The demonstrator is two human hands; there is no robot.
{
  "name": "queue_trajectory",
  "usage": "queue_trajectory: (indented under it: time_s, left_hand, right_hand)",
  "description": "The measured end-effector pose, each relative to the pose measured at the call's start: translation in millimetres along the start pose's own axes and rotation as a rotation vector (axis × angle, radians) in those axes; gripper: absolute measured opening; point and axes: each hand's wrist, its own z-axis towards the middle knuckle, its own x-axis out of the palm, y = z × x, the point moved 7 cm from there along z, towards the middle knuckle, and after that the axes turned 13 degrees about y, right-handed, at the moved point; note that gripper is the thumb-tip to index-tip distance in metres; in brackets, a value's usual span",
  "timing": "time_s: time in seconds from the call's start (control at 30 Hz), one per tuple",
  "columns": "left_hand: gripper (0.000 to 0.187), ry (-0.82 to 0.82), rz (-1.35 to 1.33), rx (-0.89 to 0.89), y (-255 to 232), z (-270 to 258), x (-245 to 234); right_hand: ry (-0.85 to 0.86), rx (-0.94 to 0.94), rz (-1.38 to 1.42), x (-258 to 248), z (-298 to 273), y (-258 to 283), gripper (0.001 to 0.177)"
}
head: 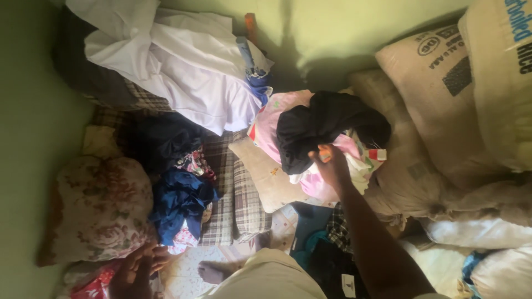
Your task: The person picks up various garments from a pile on the floor, unfolds them, and folds them neatly. They handle shirts, pants, and patterned fabrics, placing each folded item onto a growing stack on a nearby surface.
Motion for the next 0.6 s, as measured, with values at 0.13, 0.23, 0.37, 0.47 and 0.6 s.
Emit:
queue_trajectory:
  time_s: [0.13,0.23,0.37,0.47,0.6]
  left_hand:
    - [0.032,-0.026,0.081,-0.070,15,-6,-10]
    - [0.030,-0.025,0.032,-0.023,15,-18,-9]
    - [0.030,-0.116,0.025,-0.054,0,-34,-5]
    - [0.029,-0.129,-0.007,-0.065,1,-42,-5]
    - [0.027,-0.144,-0.019,-0.017,16,-46,-5]
  right_hand:
    - [-0.060,-0.352,-0.410,15,-5,70,0.093]
    - [0.078,-0.265,-0.573,39,9,57,0.109]
    - [0.170,-0.154,-0.791,54,55,-6,0.074]
    - [0.264,-0.020,-0.650,39,89,-24,0.053]
    - [-0.059,-0.255,-0.381,-25,106,30,0.056]
